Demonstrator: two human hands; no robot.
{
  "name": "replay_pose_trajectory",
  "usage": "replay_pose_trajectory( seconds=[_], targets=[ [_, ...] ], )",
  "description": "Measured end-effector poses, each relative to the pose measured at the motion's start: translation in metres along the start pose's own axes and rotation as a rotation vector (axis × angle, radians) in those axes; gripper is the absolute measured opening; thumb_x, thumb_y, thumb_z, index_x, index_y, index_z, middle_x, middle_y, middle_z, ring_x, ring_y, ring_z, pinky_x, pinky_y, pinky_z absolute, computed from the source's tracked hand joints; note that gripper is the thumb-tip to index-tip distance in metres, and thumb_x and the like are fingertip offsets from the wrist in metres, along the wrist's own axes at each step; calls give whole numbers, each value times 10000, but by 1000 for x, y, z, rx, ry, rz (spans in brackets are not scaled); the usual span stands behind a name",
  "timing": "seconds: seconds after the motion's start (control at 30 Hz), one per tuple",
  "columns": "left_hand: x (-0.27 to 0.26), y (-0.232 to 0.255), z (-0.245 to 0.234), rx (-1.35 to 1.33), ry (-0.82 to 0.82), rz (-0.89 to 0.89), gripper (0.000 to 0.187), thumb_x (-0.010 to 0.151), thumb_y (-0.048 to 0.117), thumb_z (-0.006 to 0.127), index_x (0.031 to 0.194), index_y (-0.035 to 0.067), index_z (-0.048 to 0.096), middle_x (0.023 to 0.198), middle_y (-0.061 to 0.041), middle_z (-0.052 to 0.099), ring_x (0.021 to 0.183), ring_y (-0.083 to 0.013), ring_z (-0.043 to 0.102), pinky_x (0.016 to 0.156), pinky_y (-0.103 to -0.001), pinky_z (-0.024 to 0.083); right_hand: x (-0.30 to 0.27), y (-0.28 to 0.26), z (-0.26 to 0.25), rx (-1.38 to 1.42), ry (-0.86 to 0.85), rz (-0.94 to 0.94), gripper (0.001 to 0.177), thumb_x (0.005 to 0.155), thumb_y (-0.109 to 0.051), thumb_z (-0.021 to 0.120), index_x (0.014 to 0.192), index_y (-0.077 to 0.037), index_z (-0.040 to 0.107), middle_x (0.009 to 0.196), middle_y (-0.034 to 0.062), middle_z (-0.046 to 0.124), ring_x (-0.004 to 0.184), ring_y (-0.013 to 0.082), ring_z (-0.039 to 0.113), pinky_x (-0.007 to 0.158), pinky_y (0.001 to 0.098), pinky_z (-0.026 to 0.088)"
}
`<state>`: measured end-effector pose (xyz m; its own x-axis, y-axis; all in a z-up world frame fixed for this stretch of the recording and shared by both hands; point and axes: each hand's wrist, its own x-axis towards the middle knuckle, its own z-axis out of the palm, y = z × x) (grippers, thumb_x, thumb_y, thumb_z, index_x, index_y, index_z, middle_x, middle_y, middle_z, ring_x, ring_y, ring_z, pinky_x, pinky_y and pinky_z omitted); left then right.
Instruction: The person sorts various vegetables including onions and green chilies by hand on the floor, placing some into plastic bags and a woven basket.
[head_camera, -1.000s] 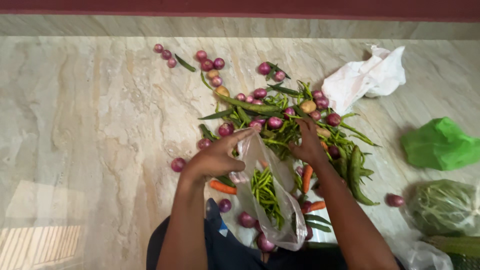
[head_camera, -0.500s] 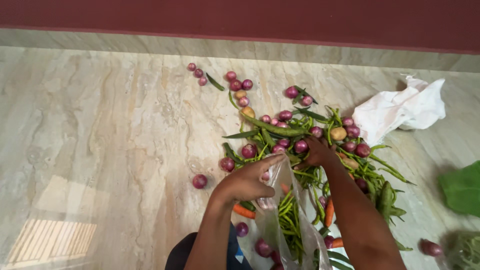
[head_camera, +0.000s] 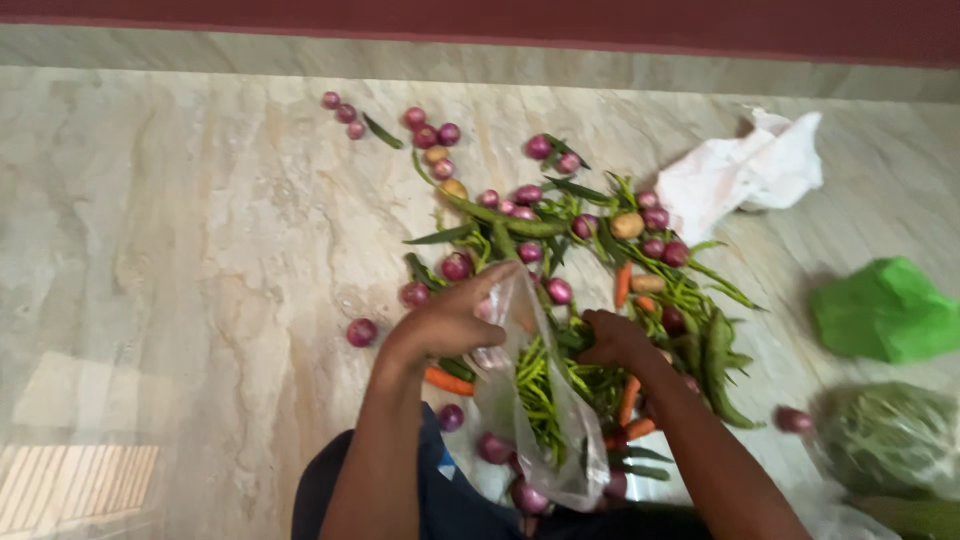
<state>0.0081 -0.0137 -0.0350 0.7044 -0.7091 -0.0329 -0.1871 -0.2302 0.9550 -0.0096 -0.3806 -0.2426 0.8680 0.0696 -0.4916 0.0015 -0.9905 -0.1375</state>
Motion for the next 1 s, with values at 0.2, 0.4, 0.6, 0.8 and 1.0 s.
replay_pose_trajectory(
  seconds=[0.2, 0.4, 0.6, 0.8, 1.0],
  targets=[
    [-14, 9, -2, -65, -20, -146, 947, 692, -12, 630, 1580, 127, 331, 1609, -52, 435, 1256, -215, 555, 978, -291, 465, -91, -9, -34, 814, 112, 197, 804, 738, -261, 883, 1401, -3, 509, 1250, 171, 706, 1114, 300, 713, 937, 415, 565],
    [-14, 10, -3, -80, 0, -48, 935, 706, -72, 621, 1585, 62, 334, 1609, -63, 461, 1235, -102, 524, 941, -225, 447, -165, -12, -67, 1608, 178, -32, 524, 911, -128, 700, 1388, 26, 549, 1263, 115, 717, 872, 210, 692, 643, 331, 555],
    [-20, 22, -6, -312, -38, -101, 934, 711, -113, 584, 1595, 69, 341, 1564, 19, 463, 1078, -4, 499, 834, -180, 446, -178, -13, -81, 1752, 187, -139, 631, 980, -99, 650, 1568, -109, 420, 1243, 146, 642, 923, 213, 678, 683, 346, 573],
    [-21, 31, -8, -310, -76, -163, 955, 694, -127, 574, 1599, 96, 366, 1279, 36, 571, 822, -33, 510, 671, -197, 455, -181, -19, -95, 1636, 270, -139, 553, 945, -142, 606, 1477, -61, 476, 1368, 105, 621, 1145, 239, 632, 868, 402, 545],
    [-21, 39, -6, -411, -101, -151, 942, 695, -146, 551, 1595, 76, 382, 1264, 21, 585, 929, -55, 521, 759, -191, 449, -171, -23, -79, 444, 734, -359, 359, 811, -41, 650, 1170, -34, 659, 1212, 171, 636, 1184, 357, 611, 1011, 415, 505]
  ],
)
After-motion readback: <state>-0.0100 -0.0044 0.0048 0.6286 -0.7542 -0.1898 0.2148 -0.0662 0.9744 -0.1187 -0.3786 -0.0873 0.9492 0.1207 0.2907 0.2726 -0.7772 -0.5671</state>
